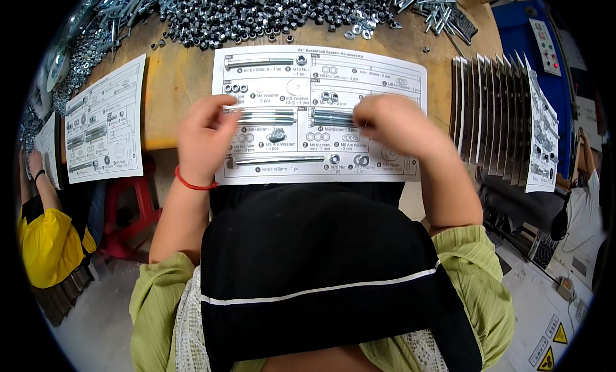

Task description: The person picks bolts, nuts, and washers from piles on the table and places them into designated slots on a printed hardware kit sheet. They repeatedly lift the sheet to check alignment and continue filling the slots with the correct fasteners.

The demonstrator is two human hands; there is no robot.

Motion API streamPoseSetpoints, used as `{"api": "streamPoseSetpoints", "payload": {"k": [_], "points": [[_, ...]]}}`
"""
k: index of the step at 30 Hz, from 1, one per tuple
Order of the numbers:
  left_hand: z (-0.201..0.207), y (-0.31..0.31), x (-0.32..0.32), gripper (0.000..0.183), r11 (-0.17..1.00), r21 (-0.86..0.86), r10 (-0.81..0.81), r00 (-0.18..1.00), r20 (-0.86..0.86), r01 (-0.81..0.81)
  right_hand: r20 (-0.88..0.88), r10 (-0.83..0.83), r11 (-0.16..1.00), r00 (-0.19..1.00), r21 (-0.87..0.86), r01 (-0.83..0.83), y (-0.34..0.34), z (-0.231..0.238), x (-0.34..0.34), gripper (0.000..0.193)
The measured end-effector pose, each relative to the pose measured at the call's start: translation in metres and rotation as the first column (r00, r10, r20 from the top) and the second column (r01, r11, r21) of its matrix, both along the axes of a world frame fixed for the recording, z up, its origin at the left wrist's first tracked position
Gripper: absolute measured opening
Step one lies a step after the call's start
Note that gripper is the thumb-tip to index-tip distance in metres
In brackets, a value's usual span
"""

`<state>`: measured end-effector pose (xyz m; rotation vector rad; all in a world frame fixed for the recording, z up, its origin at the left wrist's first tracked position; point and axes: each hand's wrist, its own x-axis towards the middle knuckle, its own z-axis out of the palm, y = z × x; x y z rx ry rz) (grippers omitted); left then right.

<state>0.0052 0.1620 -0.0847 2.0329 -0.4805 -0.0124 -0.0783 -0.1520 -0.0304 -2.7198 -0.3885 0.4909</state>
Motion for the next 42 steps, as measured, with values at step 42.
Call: {"api": "streamPoseSetpoints", "payload": {"k": [42], "points": [[0.024, -0.003, -0.029, 0.03, 0.947, 0.284, -0.164, 0.986, 0.039, 0.147, 0.188, -0.292, 0.931, 0.938, 0.279, 0.234, 0.094, -0.038, -0.004, 0.029]]}}
